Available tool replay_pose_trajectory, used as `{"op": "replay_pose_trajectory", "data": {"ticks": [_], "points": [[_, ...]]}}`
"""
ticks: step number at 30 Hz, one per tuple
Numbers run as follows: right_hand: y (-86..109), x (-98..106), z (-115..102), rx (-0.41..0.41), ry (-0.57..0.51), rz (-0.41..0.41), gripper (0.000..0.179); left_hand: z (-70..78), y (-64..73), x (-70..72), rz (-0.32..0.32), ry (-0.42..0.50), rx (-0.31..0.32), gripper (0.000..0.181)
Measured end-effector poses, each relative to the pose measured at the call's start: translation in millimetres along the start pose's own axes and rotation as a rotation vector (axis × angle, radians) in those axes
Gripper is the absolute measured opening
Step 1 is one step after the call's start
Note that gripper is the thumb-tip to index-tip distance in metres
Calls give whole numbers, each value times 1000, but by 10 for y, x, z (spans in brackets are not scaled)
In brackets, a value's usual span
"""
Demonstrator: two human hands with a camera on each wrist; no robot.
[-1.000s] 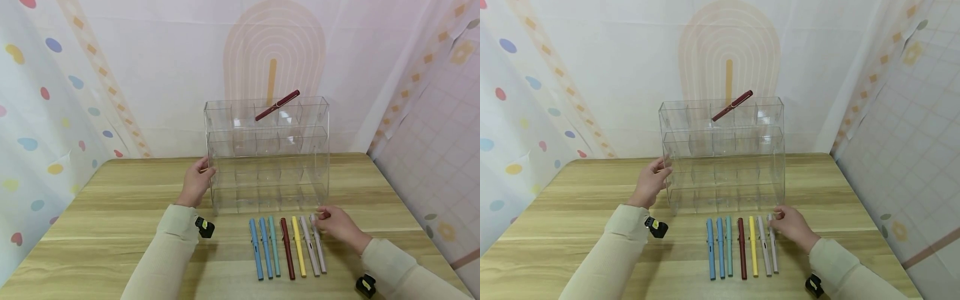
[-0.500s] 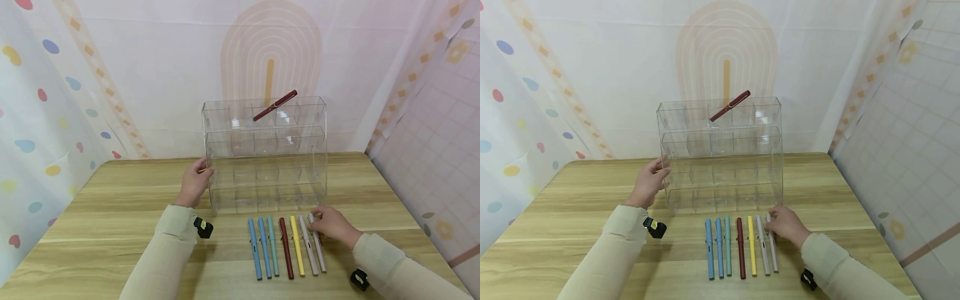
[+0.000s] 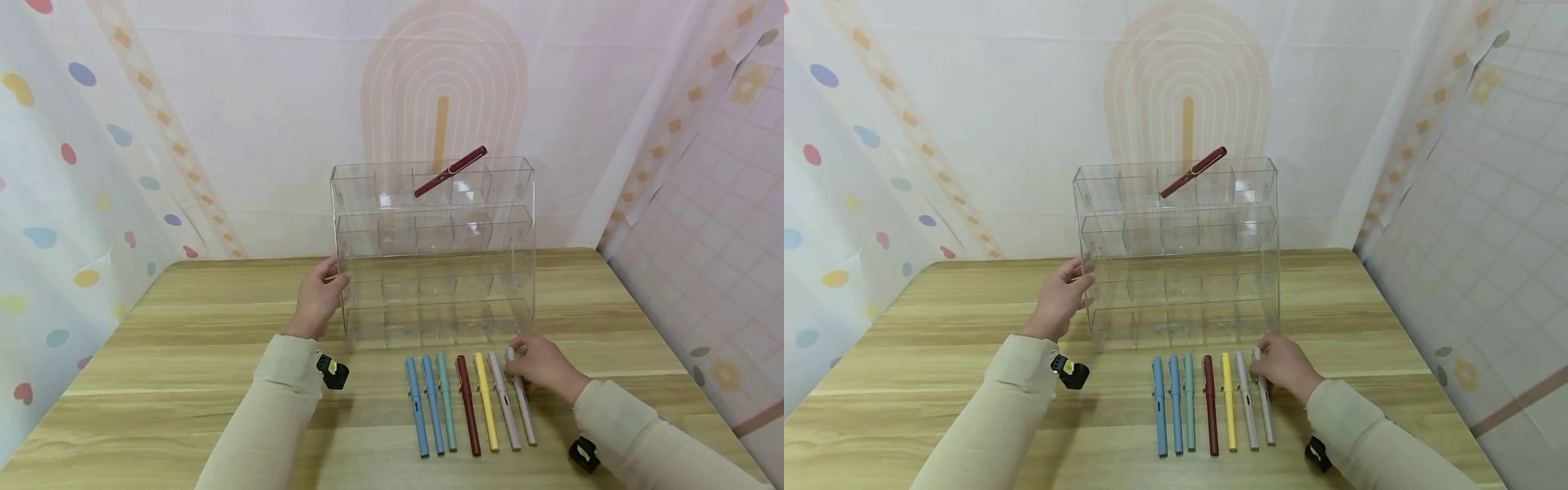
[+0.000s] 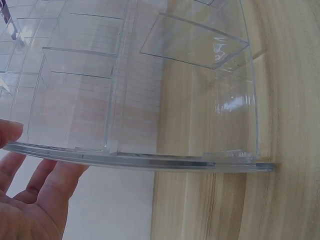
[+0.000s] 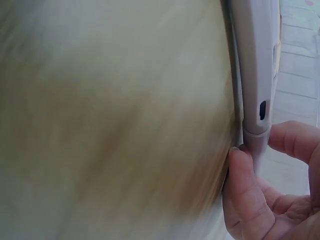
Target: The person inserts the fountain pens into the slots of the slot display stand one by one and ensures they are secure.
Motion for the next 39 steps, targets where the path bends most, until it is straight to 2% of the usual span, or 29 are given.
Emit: {"op": "replay_pose_trajectory", "data": {"ticks": [12,20,25,30,34,39], "points": [[35,82,70,-42,-43,23,43,-16,-1,11,7,0,12,50],[100,203,19,-32,-159,-4,41,-15,-4,11,7,-2,7,50],[144,332,-42,-29,-215,-14,44,-9,-3,8,12,1,5,51],[186,484,-146,15,-293,-20,46,-13,-12,7,11,1,4,51],[199,631,-231,63,-378,-15,42,-18,-13,7,6,1,13,51],[192,871,-320,98,-525,29,33,-14,-4,5,3,5,19,51]]}}
Point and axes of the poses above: each hand's wrist, its own y-axis away from the middle knuckle, its own x-axis out of the back of the hand, z = x × y, the point moved 8 cm from there along -y, towards the middle knuckle, and after that the axes turned 14 degrees about -x, right-handed, at the moved point
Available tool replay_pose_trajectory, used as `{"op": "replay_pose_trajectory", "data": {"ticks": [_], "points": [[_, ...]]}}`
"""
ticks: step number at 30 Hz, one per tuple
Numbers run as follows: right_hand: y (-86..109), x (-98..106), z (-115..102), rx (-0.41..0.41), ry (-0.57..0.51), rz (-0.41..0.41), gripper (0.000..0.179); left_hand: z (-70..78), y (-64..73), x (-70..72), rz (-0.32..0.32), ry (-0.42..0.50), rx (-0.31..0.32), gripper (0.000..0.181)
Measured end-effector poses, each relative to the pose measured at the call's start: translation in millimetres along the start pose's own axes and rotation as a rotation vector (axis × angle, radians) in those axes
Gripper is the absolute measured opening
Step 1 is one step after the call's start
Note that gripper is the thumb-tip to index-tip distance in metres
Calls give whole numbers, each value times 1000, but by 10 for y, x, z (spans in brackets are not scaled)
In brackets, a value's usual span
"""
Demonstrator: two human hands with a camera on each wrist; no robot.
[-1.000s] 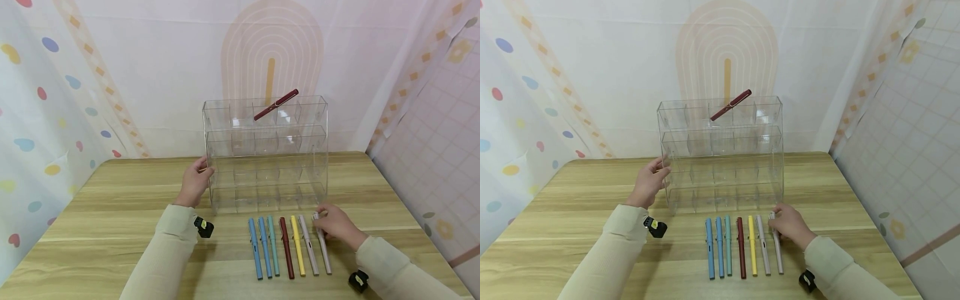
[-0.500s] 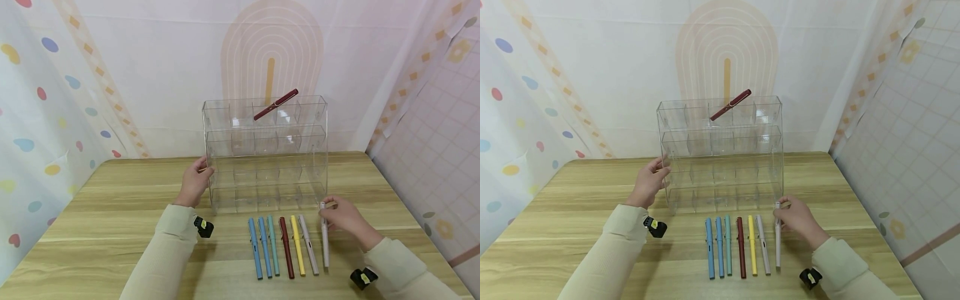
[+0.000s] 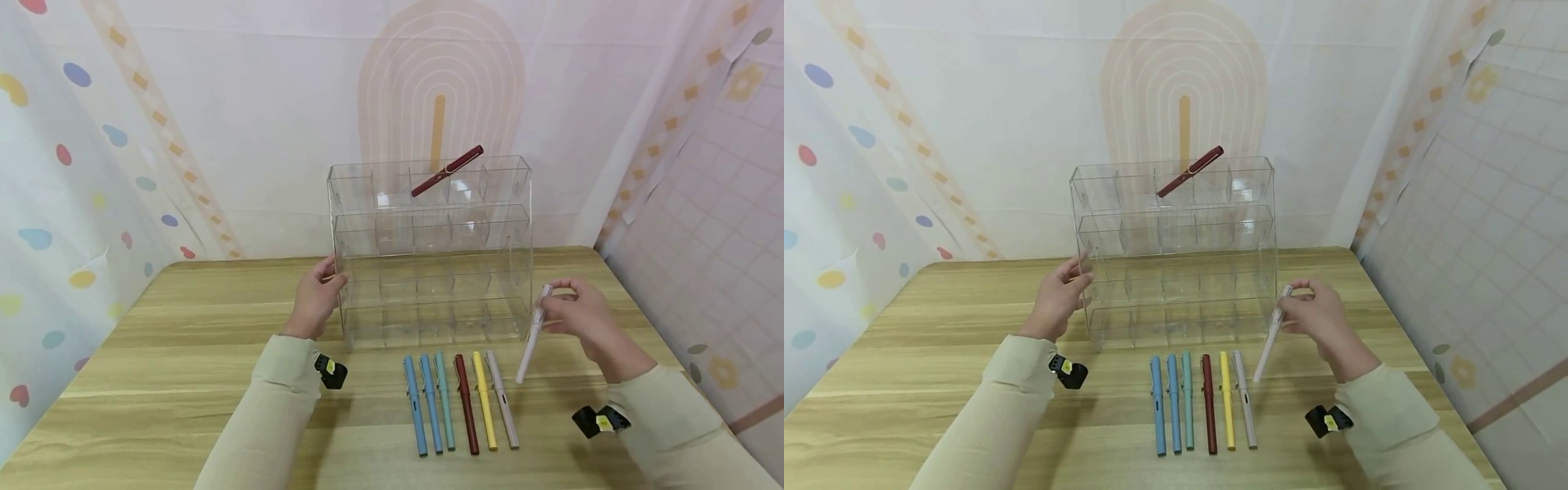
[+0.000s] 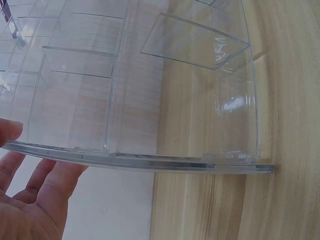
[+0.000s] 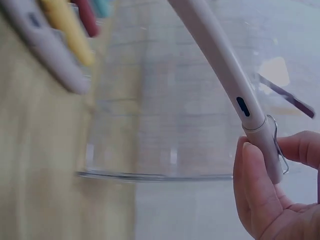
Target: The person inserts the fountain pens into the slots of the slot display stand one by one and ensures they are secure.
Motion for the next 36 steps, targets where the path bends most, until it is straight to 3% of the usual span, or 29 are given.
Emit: {"op": "replay_pose_trajectory", "data": {"ticks": [4,9,16,26,36], "points": [[-12,127,-157,25,-160,15,22,-6,6,6,-2,-2,8,51],[-10,255,-403,81,-358,20,23,-4,11,6,2,2,2,50],[1,356,-738,139,-531,55,25,1,4,15,8,-6,-1,50],[-13,419,-1111,198,-569,211,27,-17,-12,16,10,-8,-9,50],[-56,510,-1406,282,-808,240,33,-23,-17,21,11,-4,-5,51]]}}
Point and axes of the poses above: each hand's wrist, its own y-axis away from the middle knuckle, its own x-axis out of the back of the hand, z = x × y, the point moved 8 cm from there along -y, towards the middle knuckle, and after that the axes turned 14 degrees about -x, right-handed, at the moved point
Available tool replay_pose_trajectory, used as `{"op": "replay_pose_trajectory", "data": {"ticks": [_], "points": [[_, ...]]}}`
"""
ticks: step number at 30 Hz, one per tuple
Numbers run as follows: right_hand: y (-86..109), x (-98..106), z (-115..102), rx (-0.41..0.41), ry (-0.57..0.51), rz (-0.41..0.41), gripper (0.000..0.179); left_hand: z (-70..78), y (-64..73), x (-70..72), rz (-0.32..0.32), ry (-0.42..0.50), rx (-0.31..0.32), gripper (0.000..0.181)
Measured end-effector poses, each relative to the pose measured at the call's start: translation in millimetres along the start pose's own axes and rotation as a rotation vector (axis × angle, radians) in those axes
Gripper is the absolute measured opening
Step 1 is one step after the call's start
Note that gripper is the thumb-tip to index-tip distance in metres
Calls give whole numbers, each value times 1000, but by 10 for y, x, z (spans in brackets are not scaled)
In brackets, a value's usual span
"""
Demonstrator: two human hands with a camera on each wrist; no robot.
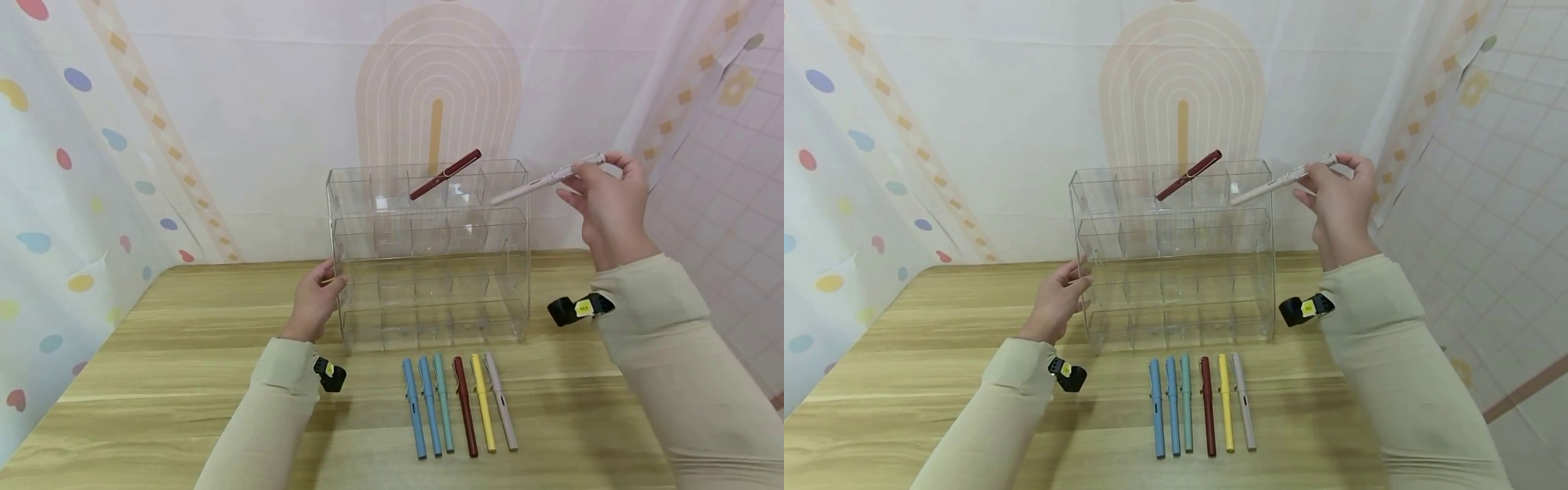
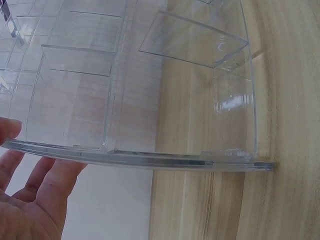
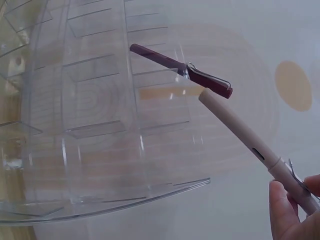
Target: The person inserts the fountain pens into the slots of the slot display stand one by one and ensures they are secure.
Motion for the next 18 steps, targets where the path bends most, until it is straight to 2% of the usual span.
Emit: {"op": "replay_pose_trajectory", "data": {"ticks": [4,9,18], "points": [[-47,-89,-66,7,-76,8,33,-1,9,-1,-2,0,-1,51],[-118,-195,-107,-3,-122,42,37,-1,12,-6,-3,0,-5,52],[-167,-394,-44,17,-39,84,34,5,13,-20,-8,15,7,50]]}}
Point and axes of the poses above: each hand's wrist, its own y-axis away from the middle knuckle, its own x-axis out of the back of the hand, z = x × y, the point moved 8 cm from there along -y, towards the middle knuckle, and after that the axes turned 14 degrees about -x, right-handed, at the moved point
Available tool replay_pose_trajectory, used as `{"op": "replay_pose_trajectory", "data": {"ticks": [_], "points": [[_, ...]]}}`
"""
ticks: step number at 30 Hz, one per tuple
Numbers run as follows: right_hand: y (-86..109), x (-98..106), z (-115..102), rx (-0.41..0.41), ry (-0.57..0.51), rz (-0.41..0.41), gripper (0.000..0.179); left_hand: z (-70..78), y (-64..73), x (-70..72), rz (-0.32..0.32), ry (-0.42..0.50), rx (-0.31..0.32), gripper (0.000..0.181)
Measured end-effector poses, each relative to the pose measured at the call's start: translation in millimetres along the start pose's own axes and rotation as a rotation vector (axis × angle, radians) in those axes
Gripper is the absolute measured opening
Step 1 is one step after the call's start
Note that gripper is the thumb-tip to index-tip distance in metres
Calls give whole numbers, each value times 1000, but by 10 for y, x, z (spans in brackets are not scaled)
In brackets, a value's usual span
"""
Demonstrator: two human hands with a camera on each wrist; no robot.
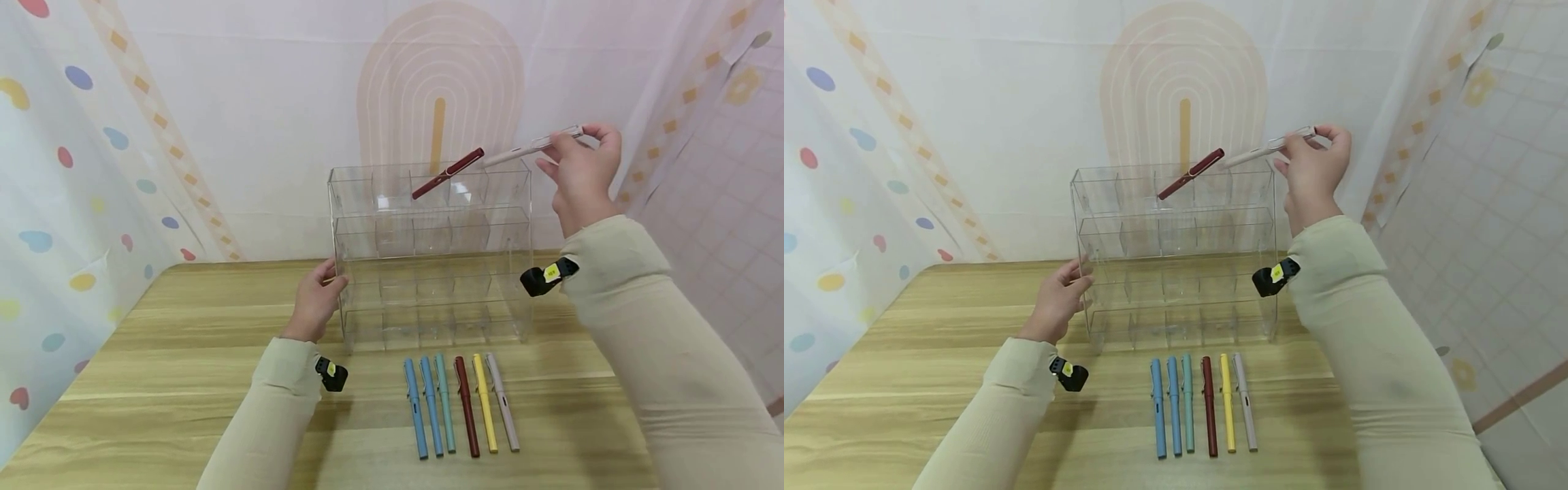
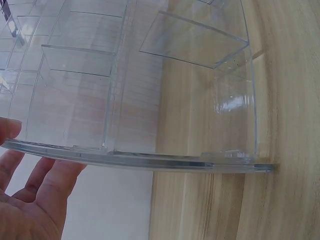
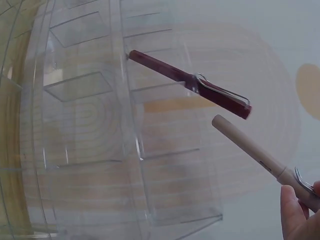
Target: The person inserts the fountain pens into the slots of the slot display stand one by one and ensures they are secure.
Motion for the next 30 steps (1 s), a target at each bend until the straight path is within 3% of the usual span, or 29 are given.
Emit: {"op": "replay_pose_trajectory", "data": {"ticks": [7,14,30], "points": [[-10,-163,131,36,99,7,31,-2,1,-7,10,13,-5,50],[-31,-240,258,22,187,2,31,-22,6,-13,23,21,4,51],[-79,-310,426,28,249,-15,29,5,40,-5,23,17,-3,50]]}}
Point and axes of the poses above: each hand's wrist, its own y-axis away from the middle knuckle, its own x-axis out of the back of the hand, z = x × y, the point moved 8 cm from there along -y, towards the middle knuckle, and after that the axes turned 14 degrees about -x, right-handed, at the moved point
